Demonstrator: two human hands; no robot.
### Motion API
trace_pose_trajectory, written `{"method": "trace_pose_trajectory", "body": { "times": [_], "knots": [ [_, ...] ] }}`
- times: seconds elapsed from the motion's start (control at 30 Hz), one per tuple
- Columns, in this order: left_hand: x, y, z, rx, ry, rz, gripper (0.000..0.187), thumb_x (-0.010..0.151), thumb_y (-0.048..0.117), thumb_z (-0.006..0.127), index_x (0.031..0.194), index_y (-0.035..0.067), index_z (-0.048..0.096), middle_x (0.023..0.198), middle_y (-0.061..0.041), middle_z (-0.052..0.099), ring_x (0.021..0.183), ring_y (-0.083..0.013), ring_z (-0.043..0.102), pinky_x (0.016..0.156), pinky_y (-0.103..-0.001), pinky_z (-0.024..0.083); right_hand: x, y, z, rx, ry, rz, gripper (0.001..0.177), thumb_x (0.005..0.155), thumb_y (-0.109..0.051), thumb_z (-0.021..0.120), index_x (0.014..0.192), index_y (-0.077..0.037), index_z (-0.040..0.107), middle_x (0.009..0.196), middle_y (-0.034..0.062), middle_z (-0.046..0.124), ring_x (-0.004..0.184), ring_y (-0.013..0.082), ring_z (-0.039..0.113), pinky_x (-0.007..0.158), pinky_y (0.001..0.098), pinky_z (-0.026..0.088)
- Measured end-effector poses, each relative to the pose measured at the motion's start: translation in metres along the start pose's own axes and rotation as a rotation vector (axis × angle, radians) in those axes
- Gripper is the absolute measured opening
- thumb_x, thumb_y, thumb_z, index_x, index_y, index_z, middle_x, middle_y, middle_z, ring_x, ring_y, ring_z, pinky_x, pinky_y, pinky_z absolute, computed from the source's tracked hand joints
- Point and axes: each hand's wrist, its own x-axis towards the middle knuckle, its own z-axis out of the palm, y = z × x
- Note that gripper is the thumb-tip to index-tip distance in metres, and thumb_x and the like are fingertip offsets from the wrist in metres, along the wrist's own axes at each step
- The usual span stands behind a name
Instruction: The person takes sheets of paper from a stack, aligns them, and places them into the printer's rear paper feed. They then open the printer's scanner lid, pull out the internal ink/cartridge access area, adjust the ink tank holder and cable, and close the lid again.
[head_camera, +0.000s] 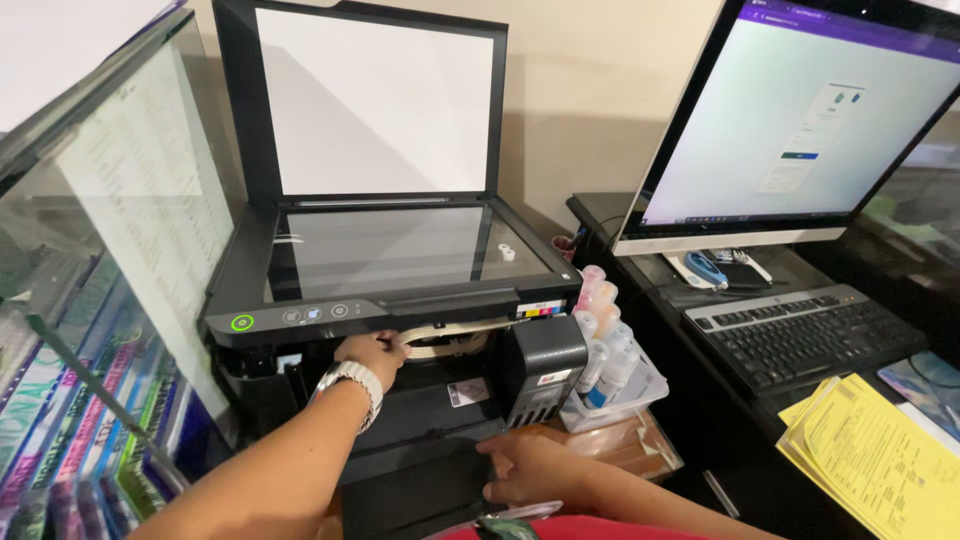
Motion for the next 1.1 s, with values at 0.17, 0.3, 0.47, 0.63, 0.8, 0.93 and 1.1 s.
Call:
{"method": "trace_pose_trajectory", "body": {
  "times": [0.17,0.3,0.47,0.63,0.8,0.93,1.1],
  "knots": [
    [-0.006,0.005,0.002,0.215,0.126,-0.026,0.036,0.095,0.038,0.069,0.113,0.007,0.075,0.105,-0.013,0.078,0.101,-0.0284,0.073,0.094,-0.037,0.054,0.002,-0.01,-0.014,0.183,0.06,0.102,0.064,0.083,-0.026,0.075,0.143,-0.016,0.055,0.12,0.0134,0.073,0.114,0.0256,0.07,0.097,0.0332,0.054],
    [-0.012,0.013,0.004,0.377,0.234,0.075,0.039,0.099,0.041,0.064,0.111,0.005,0.075,0.111,-0.018,0.073,0.108,-0.0351,0.068,0.096,-0.041,0.053,0.001,-0.022,-0.022,0.29,0.068,0.121,0.058,0.085,-0.022,0.071,0.14,-0.013,0.056,0.116,0.0168,0.076,0.113,0.0254,0.075,0.097,0.0322,0.057],
    [-0.028,0.017,-0.001,0.352,0.18,0.072,0.026,0.096,0.03,0.064,0.114,0.016,0.075,0.109,-0.012,0.076,0.106,-0.0316,0.071,0.094,-0.039,0.056,-0.002,-0.035,-0.023,0.237,0.061,0.175,0.058,0.086,-0.025,0.072,0.141,-0.017,0.057,0.119,0.0147,0.073,0.116,0.0242,0.071,0.099,0.0339,0.056],
    [-0.036,0.021,-0.007,0.346,0.12,0.047,0.03,0.093,0.024,0.067,0.123,0.023,0.069,0.105,-0.004,0.079,0.102,-0.0249,0.074,0.093,-0.035,0.057,0.001,-0.034,-0.023,0.215,0.058,0.148,0.057,0.087,-0.025,0.072,0.141,-0.016,0.056,0.123,0.0146,0.072,0.12,0.0234,0.068,0.101,0.0341,0.054],
    [-0.038,0.017,-0.006,0.254,0.127,0.04,0.027,0.094,0.02,0.067,0.121,0.02,0.07,0.105,-0.003,0.078,0.099,-0.023,0.074,0.091,-0.034,0.057,0.003,-0.028,-0.017,0.285,0.078,0.164,0.057,0.085,-0.024,0.072,0.14,-0.015,0.057,0.12,0.017,0.074,0.116,0.0251,0.072,0.099,0.0342,0.056],
    [-0.04,0.012,-0.002,0.105,0.173,0.081,0.032,0.088,0.011,0.074,0.12,0.014,0.069,0.103,-0.004,0.078,0.096,-0.0191,0.074,0.089,-0.031,0.056,0.004,-0.033,-0.013,0.246,0.103,0.087,0.058,0.084,-0.025,0.074,0.138,-0.014,0.059,0.122,0.0133,0.072,0.116,0.0249,0.069,0.097,0.0351,0.056],
    [-0.042,0.007,0.0,0.104,0.131,0.052,0.039,0.092,0.008,0.068,0.129,0.018,0.064,0.101,-0.006,0.078,0.095,-0.0208,0.075,0.09,-0.032,0.057,0.005,-0.043,-0.015,0.193,0.098,0.137,0.062,0.083,-0.028,0.074,0.141,-0.015,0.056,0.111,0.0178,0.075,0.106,0.0289,0.074,0.093,0.0356,0.057]
  ]
}}
